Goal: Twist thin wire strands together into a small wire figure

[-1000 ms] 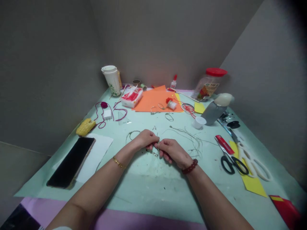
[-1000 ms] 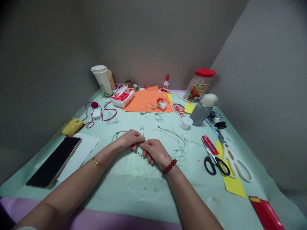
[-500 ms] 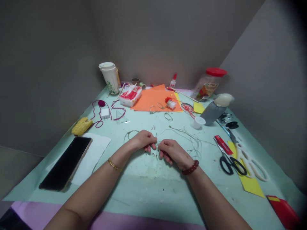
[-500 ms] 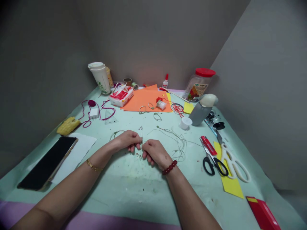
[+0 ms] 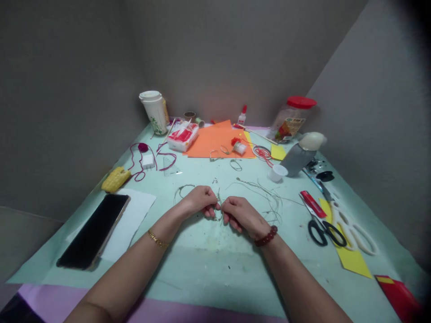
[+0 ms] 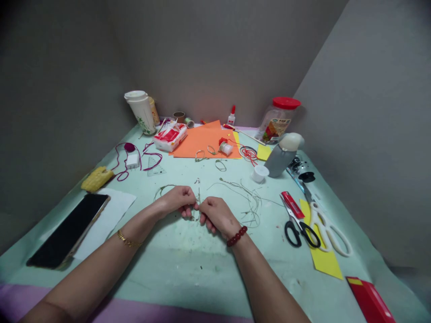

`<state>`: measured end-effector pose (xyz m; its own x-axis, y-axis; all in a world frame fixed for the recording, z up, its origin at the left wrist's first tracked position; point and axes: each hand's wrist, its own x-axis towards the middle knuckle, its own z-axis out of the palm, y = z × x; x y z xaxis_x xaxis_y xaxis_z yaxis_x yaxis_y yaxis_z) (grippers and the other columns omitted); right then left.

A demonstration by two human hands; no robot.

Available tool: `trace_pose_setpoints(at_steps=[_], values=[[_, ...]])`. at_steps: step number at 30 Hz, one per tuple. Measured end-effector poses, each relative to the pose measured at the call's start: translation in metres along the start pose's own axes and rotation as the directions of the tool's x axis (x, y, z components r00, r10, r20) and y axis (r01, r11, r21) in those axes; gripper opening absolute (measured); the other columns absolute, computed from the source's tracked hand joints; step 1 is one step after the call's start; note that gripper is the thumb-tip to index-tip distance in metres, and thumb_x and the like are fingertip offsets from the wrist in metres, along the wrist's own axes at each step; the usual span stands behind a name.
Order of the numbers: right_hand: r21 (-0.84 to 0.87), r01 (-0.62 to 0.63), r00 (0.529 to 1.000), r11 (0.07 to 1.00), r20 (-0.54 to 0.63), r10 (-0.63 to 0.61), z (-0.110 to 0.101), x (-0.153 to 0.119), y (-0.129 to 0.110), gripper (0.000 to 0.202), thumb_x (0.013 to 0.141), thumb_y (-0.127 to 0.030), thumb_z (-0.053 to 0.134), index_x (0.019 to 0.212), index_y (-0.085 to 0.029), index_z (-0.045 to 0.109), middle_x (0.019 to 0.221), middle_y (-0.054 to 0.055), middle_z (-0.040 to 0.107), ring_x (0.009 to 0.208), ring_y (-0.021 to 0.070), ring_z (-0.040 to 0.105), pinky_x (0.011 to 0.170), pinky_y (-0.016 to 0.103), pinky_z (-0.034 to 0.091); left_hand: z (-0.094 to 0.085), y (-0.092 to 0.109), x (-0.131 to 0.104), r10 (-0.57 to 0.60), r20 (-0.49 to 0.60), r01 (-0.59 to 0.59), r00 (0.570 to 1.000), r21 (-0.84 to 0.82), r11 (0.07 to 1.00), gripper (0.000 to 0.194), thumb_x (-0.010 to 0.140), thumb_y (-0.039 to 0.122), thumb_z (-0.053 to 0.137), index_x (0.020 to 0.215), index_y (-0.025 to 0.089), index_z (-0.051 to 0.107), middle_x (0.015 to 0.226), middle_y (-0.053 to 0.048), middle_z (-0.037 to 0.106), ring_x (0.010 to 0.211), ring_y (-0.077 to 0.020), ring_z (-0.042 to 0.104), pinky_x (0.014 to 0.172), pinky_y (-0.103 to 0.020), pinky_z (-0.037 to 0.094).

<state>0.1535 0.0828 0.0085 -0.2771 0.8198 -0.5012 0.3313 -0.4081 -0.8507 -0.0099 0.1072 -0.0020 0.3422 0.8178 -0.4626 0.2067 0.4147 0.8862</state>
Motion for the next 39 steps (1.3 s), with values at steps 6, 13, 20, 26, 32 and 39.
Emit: trace_pose_setpoints(at_steps=[6, 13, 20, 26, 32, 39], values=[[-0.017, 0.031, 0.999, 0.999, 0.044, -0.030, -0.003, 0.005, 0.008, 0.016, 0.077, -0.023, 0.052, 0.063, -0.016, 0.052, 0.048, -0.003, 0.057, 0.029, 0.0030, 0.034, 0.029, 0.017, 0.024, -0.003, -0.006, 0.001, 0.023, 0.011, -0.023, 1.000, 0.032, 0.999, 0.008, 0.077, 0.022, 0.054, 0.077, 0.015, 0.051, 0.057, 0.001, 0.059, 0.038, -0.0061, 0.049, 0.036, -0.017, 0.036], [-0.032, 0.017, 0.999, 0.999, 0.052, -0.016, -0.009, 0.006, 0.010, 0.019, 0.077, -0.025, 0.051, 0.060, -0.017, 0.052, 0.048, -0.003, 0.056, 0.030, 0.0030, 0.033, 0.030, 0.017, 0.023, -0.003, -0.006, 0.001, 0.025, 0.022, -0.028, 0.999, 0.151, 0.988, 0.013, 0.075, 0.029, 0.054, 0.078, 0.016, 0.054, 0.049, 0.006, 0.048, 0.033, -0.0050, 0.038, 0.033, -0.017, 0.027], [0.026, 0.045, 0.999, 0.999, -0.018, -0.045, -0.011, 0.005, 0.006, 0.013, 0.074, -0.025, 0.049, 0.063, -0.018, 0.051, 0.054, -0.001, 0.060, 0.034, 0.0046, 0.036, 0.032, 0.018, 0.025, 0.005, -0.012, -0.001, 0.101, -0.090, -0.060, 0.991, 0.378, 0.924, 0.013, 0.074, 0.028, 0.052, 0.081, 0.018, 0.056, 0.049, 0.005, 0.051, 0.034, -0.0076, 0.041, 0.037, -0.020, 0.030], [-0.100, 0.084, 0.981, 0.991, -0.166, -0.100, -0.013, 0.006, 0.003, 0.010, 0.074, -0.024, 0.046, 0.065, -0.020, 0.047, 0.055, -0.002, 0.055, 0.039, 0.0077, 0.039, 0.038, 0.021, 0.028, 0.014, -0.014, -0.008, 0.265, -0.200, -0.120, 0.943, 0.539, 0.834, 0.012, 0.076, 0.028, 0.051, 0.079, 0.019, 0.058, 0.052, 0.002, 0.057, 0.042, -0.0098, 0.047, 0.045, -0.021, 0.032], [-0.597, 0.120, 0.856, 0.793, -0.342, -0.387, -0.013, 0.011, 0.004, 0.015, 0.075, -0.019, 0.046, 0.060, -0.020, 0.046, 0.059, 0.000, 0.053, 0.058, 0.0135, 0.044, 0.055, 0.025, 0.031, 0.010, -0.010, -0.006, 0.099, -0.156, -0.031, 0.983, 0.388, 0.921, 0.015, 0.074, 0.031, 0.054, 0.082, 0.019, 0.057, 0.049, 0.005, 0.054, 0.034, -0.0087, 0.042, 0.038, -0.021, 0.032], [-0.643, 0.138, 0.896, 0.753, -0.243, -0.372, 0.003, 0.008, 0.008, 0.018, 0.079, -0.022, 0.046, 0.061, -0.021, 0.047, 0.060, 0.001, 0.055, 0.058, 0.0146, 0.046, 0.055, 0.025, 0.027, 0.001, -0.012, 0.002, 0.045, -0.072, -0.027, 0.996, 0.238, 0.971, 0.014, 0.071, 0.030, 0.057, 0.076, 0.017, 0.057, 0.046, 0.007, 0.047, 0.031, -0.0061, 0.038, 0.033, -0.018, 0.027]])
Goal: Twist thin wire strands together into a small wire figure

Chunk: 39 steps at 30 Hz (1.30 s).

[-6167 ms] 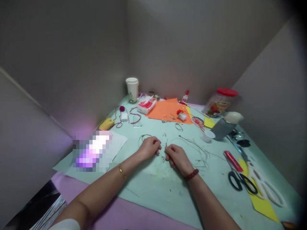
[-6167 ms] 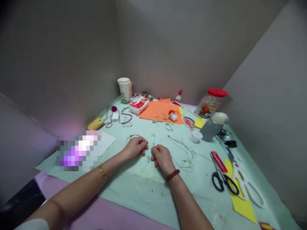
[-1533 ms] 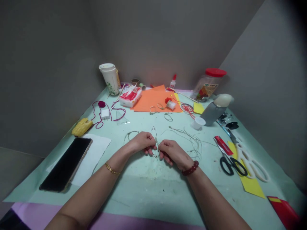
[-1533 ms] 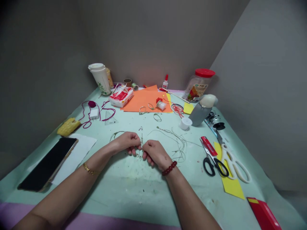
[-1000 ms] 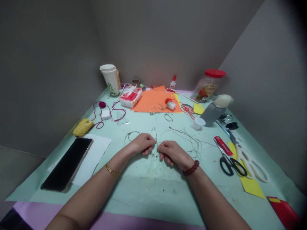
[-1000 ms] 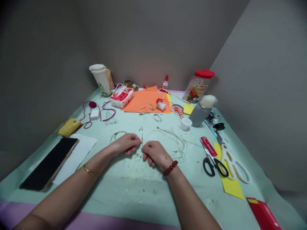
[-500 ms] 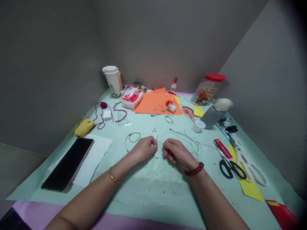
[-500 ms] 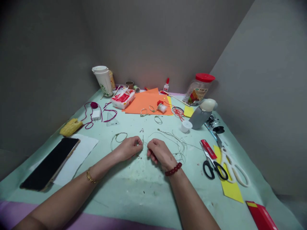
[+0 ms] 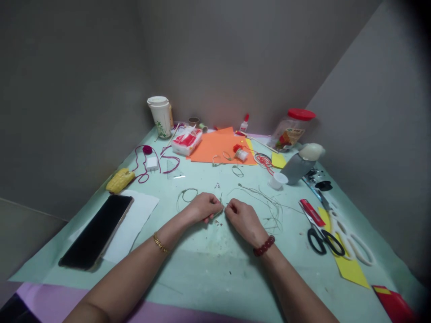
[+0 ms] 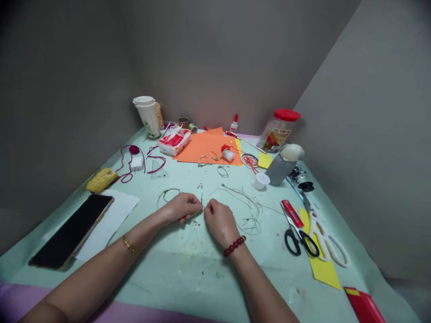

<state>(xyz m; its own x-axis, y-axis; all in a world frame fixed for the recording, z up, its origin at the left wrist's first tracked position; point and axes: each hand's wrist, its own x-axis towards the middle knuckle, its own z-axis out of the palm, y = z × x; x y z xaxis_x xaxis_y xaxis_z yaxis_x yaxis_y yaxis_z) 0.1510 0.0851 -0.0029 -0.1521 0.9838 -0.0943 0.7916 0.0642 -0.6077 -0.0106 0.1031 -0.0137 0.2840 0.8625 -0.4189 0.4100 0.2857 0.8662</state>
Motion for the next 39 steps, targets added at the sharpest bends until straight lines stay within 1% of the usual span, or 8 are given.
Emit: trace_pose_setpoints(at_steps=[6, 10, 15, 21, 24, 28, 34, 39], values=[[0.130, -0.024, 0.992, 0.991, 0.123, 0.008, -0.002, -0.006, -0.010, 0.025, 0.078, -0.022, 0.048, 0.053, -0.019, 0.045, 0.053, 0.000, 0.051, 0.052, 0.0121, 0.041, 0.051, 0.024, 0.027, 0.001, 0.000, 0.002, 0.001, 0.008, -0.001, 1.000, -0.021, 1.000, 0.017, 0.073, 0.034, 0.058, 0.071, 0.017, 0.057, 0.044, 0.007, 0.045, 0.031, -0.0060, 0.037, 0.033, -0.018, 0.026], [0.201, -0.080, 0.978, 0.976, 0.204, 0.038, -0.011, -0.006, -0.011, 0.027, 0.079, -0.021, 0.045, 0.052, -0.018, 0.049, 0.048, -0.001, 0.051, 0.045, 0.0100, 0.041, 0.047, 0.023, 0.029, 0.003, 0.002, 0.002, -0.002, 0.002, 0.002, 1.000, -0.003, 1.000, 0.011, 0.071, 0.027, 0.056, 0.067, 0.017, 0.055, 0.045, 0.006, 0.047, 0.032, -0.0061, 0.038, 0.033, -0.018, 0.027], [0.314, -0.160, 0.986, 0.936, 0.089, 0.138, -0.006, 0.003, -0.007, 0.022, 0.081, -0.030, 0.046, 0.063, -0.019, 0.053, 0.051, -0.002, 0.055, 0.039, 0.0088, 0.044, 0.041, 0.021, 0.031, 0.006, 0.006, 0.000, 0.001, -0.034, 0.000, 0.999, 0.020, 1.000, 0.009, 0.069, 0.025, 0.055, 0.066, 0.018, 0.050, 0.046, 0.006, 0.048, 0.032, -0.0065, 0.040, 0.034, -0.018, 0.028], [0.385, -0.220, 0.973, 0.896, 0.147, 0.176, 0.008, 0.012, -0.004, 0.014, 0.076, -0.021, 0.045, 0.062, -0.019, 0.049, 0.046, -0.004, 0.051, 0.033, 0.0071, 0.040, 0.034, 0.019, 0.029, 0.006, 0.001, -0.007, 0.016, -0.056, -0.013, 0.998, 0.060, 0.998, 0.018, 0.070, 0.025, 0.055, 0.086, 0.019, 0.051, 0.052, 0.006, 0.055, 0.035, -0.0092, 0.049, 0.036, -0.019, 0.033], [0.424, -0.245, 0.966, 0.872, 0.184, 0.182, 0.005, 0.010, -0.005, 0.010, 0.074, -0.020, 0.046, 0.064, -0.020, 0.049, 0.045, -0.006, 0.048, 0.032, 0.0072, 0.039, 0.032, 0.019, 0.029, 0.007, -0.004, -0.013, 0.101, -0.105, -0.093, 0.989, 0.078, 0.993, 0.024, 0.073, 0.025, 0.053, 0.097, 0.021, 0.048, 0.052, 0.008, 0.054, 0.037, -0.0104, 0.052, 0.040, -0.019, 0.036], [0.469, -0.265, 0.959, 0.842, 0.215, 0.182, 0.001, 0.008, -0.008, 0.010, 0.073, -0.018, 0.046, 0.063, -0.020, 0.047, 0.043, -0.007, 0.046, 0.031, 0.0067, 0.037, 0.031, 0.018, 0.027, 0.011, -0.008, -0.021, 0.247, -0.152, -0.216, 0.957, 0.191, 0.957, 0.013, 0.080, 0.027, 0.047, 0.087, 0.020, 0.054, 0.051, 0.008, 0.052, 0.039, -0.0095, 0.052, 0.047, -0.020, 0.038], [0.496, -0.258, 0.963, 0.829, 0.203, 0.178, 0.003, 0.007, -0.006, 0.011, 0.074, -0.018, 0.045, 0.063, -0.019, 0.047, 0.048, -0.005, 0.051, 0.031, 0.0054, 0.038, 0.030, 0.018, 0.027, 0.016, -0.006, -0.018, 0.231, -0.227, -0.143, 0.946, 0.346, 0.927, 0.022, 0.081, 0.036, 0.048, 0.076, 0.018, 0.060, 0.056, 0.001, 0.059, 0.045, -0.0114, 0.050, 0.048, -0.023, 0.032], [0.495, -0.256, 0.963, 0.830, 0.202, 0.176, 0.002, 0.007, -0.007, 0.011, 0.075, -0.017, 0.044, 0.064, -0.019, 0.048, 0.047, -0.005, 0.050, 0.031, 0.0055, 0.038, 0.029, 0.018, 0.027, 0.019, -0.001, -0.011, 0.220, -0.272, -0.098, 0.937, 0.401, 0.911, 0.018, 0.077, 0.031, 0.052, 0.070, 0.018, 0.061, 0.054, 0.000, 0.059, 0.047, -0.0124, 0.051, 0.049, -0.023, 0.032]])
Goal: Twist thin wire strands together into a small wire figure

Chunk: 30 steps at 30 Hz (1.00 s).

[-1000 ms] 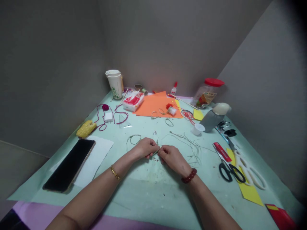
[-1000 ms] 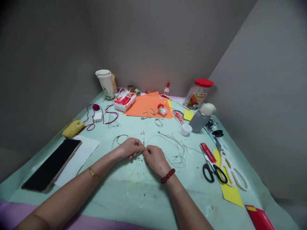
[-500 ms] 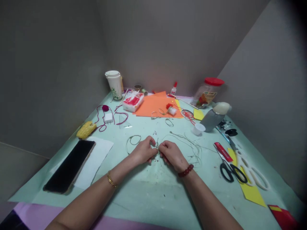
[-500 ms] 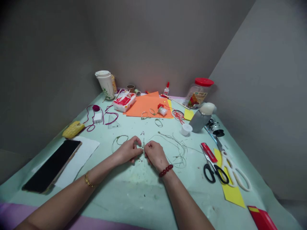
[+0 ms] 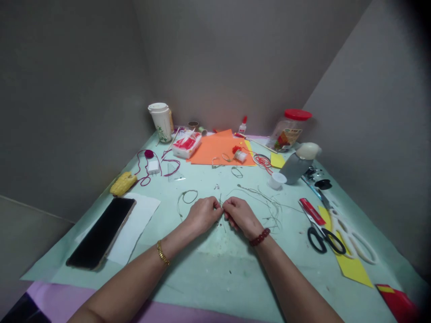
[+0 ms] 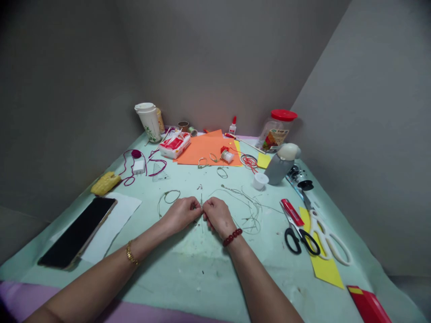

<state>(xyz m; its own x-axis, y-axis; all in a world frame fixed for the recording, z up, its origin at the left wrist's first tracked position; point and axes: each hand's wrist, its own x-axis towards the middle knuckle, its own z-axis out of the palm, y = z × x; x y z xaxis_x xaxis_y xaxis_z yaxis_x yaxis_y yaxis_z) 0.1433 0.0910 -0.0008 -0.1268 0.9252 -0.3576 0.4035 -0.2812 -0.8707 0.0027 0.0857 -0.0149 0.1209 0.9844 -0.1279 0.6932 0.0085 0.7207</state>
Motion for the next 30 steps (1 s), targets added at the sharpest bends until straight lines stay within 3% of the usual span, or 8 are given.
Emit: trace_pose_setpoints(at_steps=[7, 11, 16, 25, 27, 30], values=[[0.008, -0.002, 1.000, 1.000, 0.016, 0.002, -0.002, 0.000, 0.001, 0.012, 0.073, -0.019, 0.046, 0.061, -0.020, 0.046, 0.041, -0.006, 0.046, 0.029, 0.0060, 0.037, 0.029, 0.017, 0.027, -0.004, -0.009, 0.013, -0.088, 0.193, 0.143, 0.977, -0.296, 0.944, 0.011, 0.075, 0.027, 0.048, 0.072, 0.018, 0.053, 0.049, 0.005, 0.051, 0.038, -0.0098, 0.051, 0.040, -0.019, 0.033], [0.056, -0.007, 0.999, 0.998, 0.043, 0.005, -0.003, 0.000, 0.002, 0.012, 0.072, -0.020, 0.046, 0.060, -0.019, 0.047, 0.043, -0.006, 0.048, 0.029, 0.0054, 0.036, 0.029, 0.017, 0.026, -0.006, -0.012, 0.012, -0.057, 0.217, 0.139, 0.974, -0.380, 0.915, 0.013, 0.076, 0.031, 0.047, 0.077, 0.018, 0.051, 0.058, 0.004, 0.054, 0.037, -0.0084, 0.049, 0.037, -0.018, 0.032], [0.149, -0.066, 0.994, 0.987, 0.101, 0.052, -0.006, -0.003, 0.000, 0.014, 0.072, -0.019, 0.045, 0.058, -0.018, 0.046, 0.045, -0.003, 0.051, 0.029, 0.0044, 0.033, 0.028, 0.017, 0.023, -0.005, -0.008, 0.008, 0.004, 0.179, 0.036, 0.984, -0.220, 0.975, 0.019, 0.077, 0.034, 0.048, 0.076, 0.018, 0.057, 0.053, 0.004, 0.053, 0.038, -0.0083, 0.045, 0.042, -0.020, 0.033], [0.185, -0.074, 0.991, 0.980, 0.126, 0.051, -0.009, -0.005, -0.001, 0.021, 0.072, -0.019, 0.043, 0.052, -0.018, 0.046, 0.038, -0.004, 0.043, 0.030, 0.0052, 0.032, 0.029, 0.017, 0.022, -0.004, 0.010, 0.002, 0.005, -0.004, -0.005, 1.000, 0.129, 0.992, 0.022, 0.075, 0.036, 0.051, 0.066, 0.019, 0.061, 0.060, -0.001, 0.062, 0.056, -0.0144, 0.051, 0.051, -0.025, 0.029], [0.212, -0.087, 0.986, 0.973, 0.157, 0.054, -0.011, -0.005, 0.000, 0.022, 0.072, -0.020, 0.044, 0.051, -0.017, 0.046, 0.040, -0.004, 0.044, 0.031, 0.0049, 0.032, 0.030, 0.017, 0.022, -0.003, 0.010, 0.002, -0.001, -0.002, 0.002, 1.000, 0.132, 0.991, 0.019, 0.074, 0.035, 0.053, 0.067, 0.019, 0.062, 0.061, -0.001, 0.063, 0.056, -0.0145, 0.051, 0.051, -0.025, 0.028], [0.264, -0.128, 0.973, 0.956, 0.219, 0.070, -0.015, -0.006, 0.003, 0.021, 0.072, -0.024, 0.047, 0.053, -0.017, 0.047, 0.044, -0.004, 0.046, 0.032, 0.0045, 0.031, 0.030, 0.018, 0.022, -0.002, 0.004, 0.004, -0.003, 0.025, 0.003, 1.000, 0.009, 1.000, 0.018, 0.073, 0.032, 0.053, 0.067, 0.018, 0.062, 0.059, -0.001, 0.060, 0.055, -0.0128, 0.049, 0.051, -0.024, 0.030]])
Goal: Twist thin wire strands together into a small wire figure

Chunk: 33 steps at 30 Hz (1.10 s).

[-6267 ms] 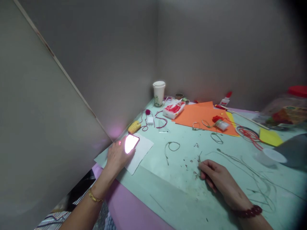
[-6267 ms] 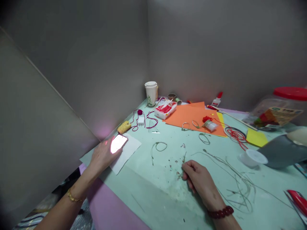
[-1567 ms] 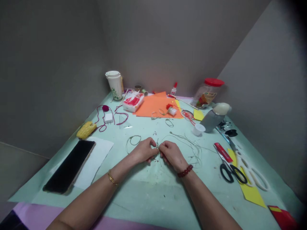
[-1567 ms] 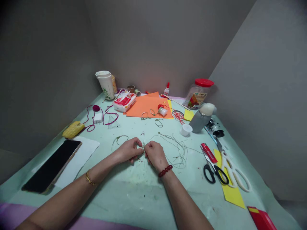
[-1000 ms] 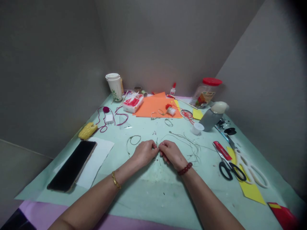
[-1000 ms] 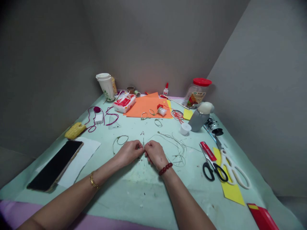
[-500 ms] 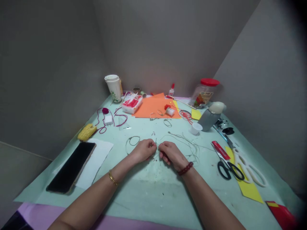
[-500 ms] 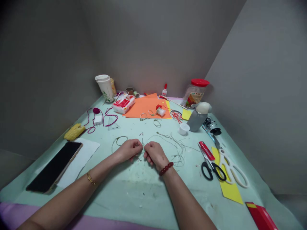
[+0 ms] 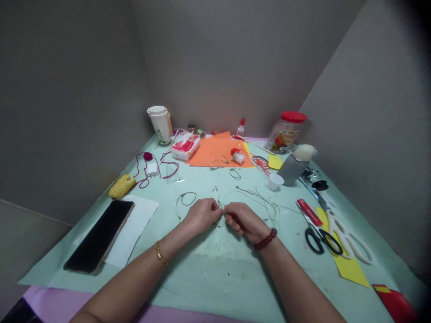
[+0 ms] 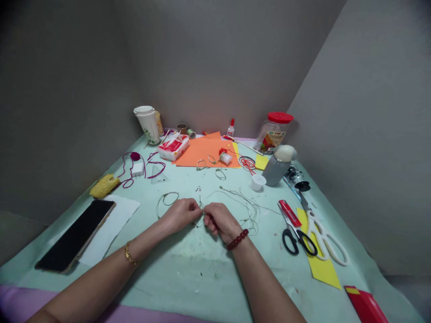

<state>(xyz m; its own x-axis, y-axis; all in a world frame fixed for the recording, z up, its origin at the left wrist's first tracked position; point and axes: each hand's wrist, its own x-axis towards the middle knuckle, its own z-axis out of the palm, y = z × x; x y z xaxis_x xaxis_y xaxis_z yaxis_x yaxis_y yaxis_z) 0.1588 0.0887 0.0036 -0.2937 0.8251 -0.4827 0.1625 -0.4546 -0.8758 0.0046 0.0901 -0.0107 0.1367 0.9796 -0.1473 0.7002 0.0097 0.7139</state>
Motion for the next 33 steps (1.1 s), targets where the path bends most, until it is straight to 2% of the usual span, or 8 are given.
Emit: trace_pose_setpoints(at_steps=[7, 11, 14, 18, 22, 25, 28, 33], values=[[0.112, -0.088, 0.986, 0.990, 0.152, 0.071, -0.003, -0.004, 0.001, 0.018, 0.072, -0.028, 0.052, 0.058, -0.017, 0.049, 0.047, -0.005, 0.046, 0.033, 0.0034, 0.028, 0.029, 0.016, 0.016, -0.004, -0.002, 0.005, -0.026, 0.350, 0.202, 0.936, -0.477, 0.856, 0.023, 0.077, 0.036, 0.051, 0.067, 0.016, 0.056, 0.045, 0.007, 0.038, 0.033, -0.0053, 0.031, 0.036, -0.021, 0.020], [0.093, -0.109, 0.978, 0.990, 0.190, 0.090, -0.003, -0.004, 0.002, 0.018, 0.071, -0.027, 0.050, 0.057, -0.016, 0.048, 0.047, -0.005, 0.046, 0.032, 0.0029, 0.027, 0.029, 0.017, 0.014, -0.004, 0.002, 0.003, -0.021, 0.380, 0.241, 0.925, -0.543, 0.804, 0.021, 0.077, 0.033, 0.052, 0.066, 0.016, 0.055, 0.045, 0.008, 0.039, 0.032, -0.0045, 0.034, 0.034, -0.018, 0.022], [0.071, -0.111, 0.974, 0.991, 0.207, 0.095, -0.005, -0.005, 0.002, 0.014, 0.072, -0.027, 0.049, 0.061, -0.017, 0.048, 0.045, -0.006, 0.045, 0.032, 0.0034, 0.026, 0.029, 0.017, 0.013, 0.000, 0.000, 0.002, -0.028, 0.361, 0.220, 0.932, -0.502, 0.836, 0.021, 0.076, 0.033, 0.052, 0.065, 0.016, 0.054, 0.043, 0.007, 0.039, 0.032, -0.0056, 0.037, 0.034, -0.018, 0.026], [-0.032, -0.002, 0.996, 0.999, 0.093, 0.005, -0.010, -0.009, 0.001, 0.012, 0.073, -0.026, 0.050, 0.064, -0.018, 0.048, 0.049, -0.005, 0.049, 0.035, 0.0044, 0.034, 0.031, 0.017, 0.023, 0.004, -0.003, -0.001, -0.073, 0.341, 0.202, 0.937, -0.358, 0.912, 0.021, 0.075, 0.034, 0.054, 0.062, 0.018, 0.051, 0.042, 0.006, 0.042, 0.034, -0.0082, 0.041, 0.037, -0.020, 0.029], [-0.121, 0.037, 0.998, 0.992, -0.046, -0.043, -0.008, -0.013, 0.004, 0.010, 0.073, -0.025, 0.051, 0.066, -0.019, 0.047, 0.046, -0.007, 0.047, 0.034, 0.0042, 0.034, 0.031, 0.017, 0.024, 0.005, 0.001, -0.010, -0.018, 0.120, 0.029, 0.993, -0.096, 0.995, 0.016, 0.073, 0.033, 0.057, 0.066, 0.019, 0.054, 0.051, 0.002, 0.052, 0.047, -0.0118, 0.047, 0.045, -0.022, 0.028], [-0.128, 0.032, 0.995, 0.991, -0.095, -0.044, -0.003, -0.012, 0.007, 0.010, 0.075, -0.025, 0.049, 0.067, -0.019, 0.048, 0.045, -0.006, 0.049, 0.032, 0.0048, 0.036, 0.031, 0.017, 0.025, 0.005, 0.002, -0.014, 0.121, 0.000, -0.121, 0.993, 0.077, 0.990, 0.013, 0.075, 0.028, 0.057, 0.086, 0.021, 0.060, 0.063, 0.000, 0.059, 0.058, -0.0158, 0.051, 0.053, -0.024, 0.029], [-0.114, 0.032, 0.995, 0.993, -0.090, -0.042, -0.001, -0.012, 0.008, 0.010, 0.075, -0.024, 0.048, 0.067, -0.019, 0.048, 0.045, -0.005, 0.051, 0.031, 0.0049, 0.038, 0.031, 0.017, 0.026, 0.003, 0.001, -0.012, 0.258, 0.019, -0.259, 0.966, 0.125, 0.958, 0.025, 0.079, 0.022, 0.051, 0.102, 0.024, 0.060, 0.075, -0.002, 0.065, 0.070, -0.0187, 0.056, 0.061, -0.026, 0.034], [-0.101, 0.025, 0.997, 0.995, -0.071, -0.033, -0.004, -0.012, 0.007, 0.011, 0.076, -0.024, 0.049, 0.066, -0.018, 0.048, 0.049, -0.004, 0.054, 0.030, 0.0038, 0.037, 0.030, 0.017, 0.024, -0.006, 0.000, 0.000, 0.342, 0.121, -0.355, 0.932, 0.117, 0.927, 0.014, 0.079, 0.020, 0.051, 0.085, 0.022, 0.063, 0.078, -0.003, 0.064, 0.075, -0.0189, 0.056, 0.064, -0.026, 0.034]])
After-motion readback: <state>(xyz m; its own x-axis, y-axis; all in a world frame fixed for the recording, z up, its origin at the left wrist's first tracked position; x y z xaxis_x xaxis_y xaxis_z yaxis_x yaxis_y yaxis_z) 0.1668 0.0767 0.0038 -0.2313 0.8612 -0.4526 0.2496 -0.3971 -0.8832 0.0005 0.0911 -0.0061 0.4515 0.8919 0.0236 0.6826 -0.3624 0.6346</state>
